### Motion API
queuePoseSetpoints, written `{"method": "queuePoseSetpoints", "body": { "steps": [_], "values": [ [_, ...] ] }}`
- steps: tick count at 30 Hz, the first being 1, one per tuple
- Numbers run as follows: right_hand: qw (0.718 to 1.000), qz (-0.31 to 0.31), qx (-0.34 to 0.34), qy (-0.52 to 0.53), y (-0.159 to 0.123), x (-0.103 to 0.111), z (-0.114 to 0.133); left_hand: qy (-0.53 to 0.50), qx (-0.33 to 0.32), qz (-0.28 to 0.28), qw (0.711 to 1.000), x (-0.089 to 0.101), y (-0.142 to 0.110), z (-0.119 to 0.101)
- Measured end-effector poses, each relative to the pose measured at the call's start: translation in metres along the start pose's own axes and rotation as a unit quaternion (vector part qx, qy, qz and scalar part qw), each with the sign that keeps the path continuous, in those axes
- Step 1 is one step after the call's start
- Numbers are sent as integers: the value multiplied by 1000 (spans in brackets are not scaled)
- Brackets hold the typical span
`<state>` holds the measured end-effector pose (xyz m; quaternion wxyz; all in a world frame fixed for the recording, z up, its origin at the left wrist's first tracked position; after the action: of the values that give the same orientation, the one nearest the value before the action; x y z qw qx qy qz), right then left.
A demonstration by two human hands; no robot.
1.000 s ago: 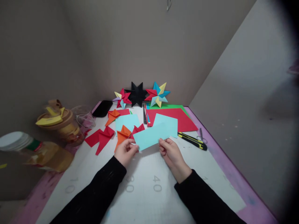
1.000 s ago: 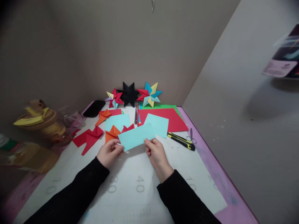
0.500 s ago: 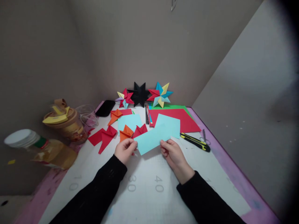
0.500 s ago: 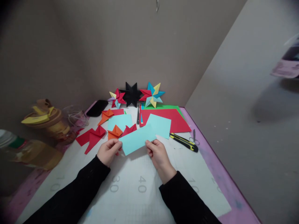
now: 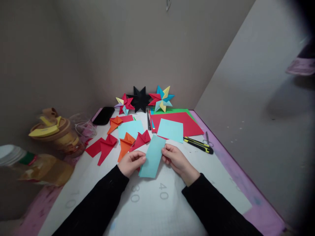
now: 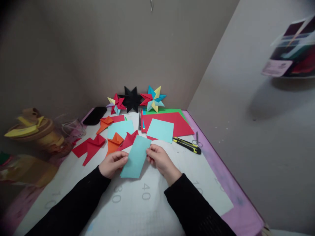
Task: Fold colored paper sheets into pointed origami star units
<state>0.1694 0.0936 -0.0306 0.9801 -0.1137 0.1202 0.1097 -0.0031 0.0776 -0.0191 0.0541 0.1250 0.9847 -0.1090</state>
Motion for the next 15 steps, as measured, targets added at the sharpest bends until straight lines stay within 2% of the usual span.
{"method": "queuePoseSetpoints", "body": {
  "steps": [6, 9, 10, 12, 14, 15],
  "values": [
    [995, 24, 1, 100, -1, -13, -1, 17, 10, 95, 995, -18, -7, -2],
    [991, 33, -25, 125, -3, -24, -9, 41, 10, 99, 994, -23, -10, -5],
    [992, 33, -28, 117, -2, -26, -12, 56, 4, 82, 995, -22, -10, -7],
    [998, 5, 0, 61, 0, -22, -12, 103, -31, 10, 994, -14, -9, -13],
    [991, -67, 96, -59, -1, -8, 0, 168, -90, -91, 977, -1, -10, -22],
    [972, -103, 161, -139, -4, -3, 10, 199, -116, -132, 964, 5, -11, -27]
  ]
}}
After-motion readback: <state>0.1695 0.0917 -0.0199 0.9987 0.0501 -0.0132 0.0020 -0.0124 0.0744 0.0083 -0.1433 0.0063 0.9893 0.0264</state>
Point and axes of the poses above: each hand's wrist, its own y-axis towards the middle knuckle, its own x-axis out of the back of the hand, z = x × y, the point moved 7 cm from there along y, towards the middle knuckle, and after that the axes turned 1 degree about -z, right-handed, at the moved point
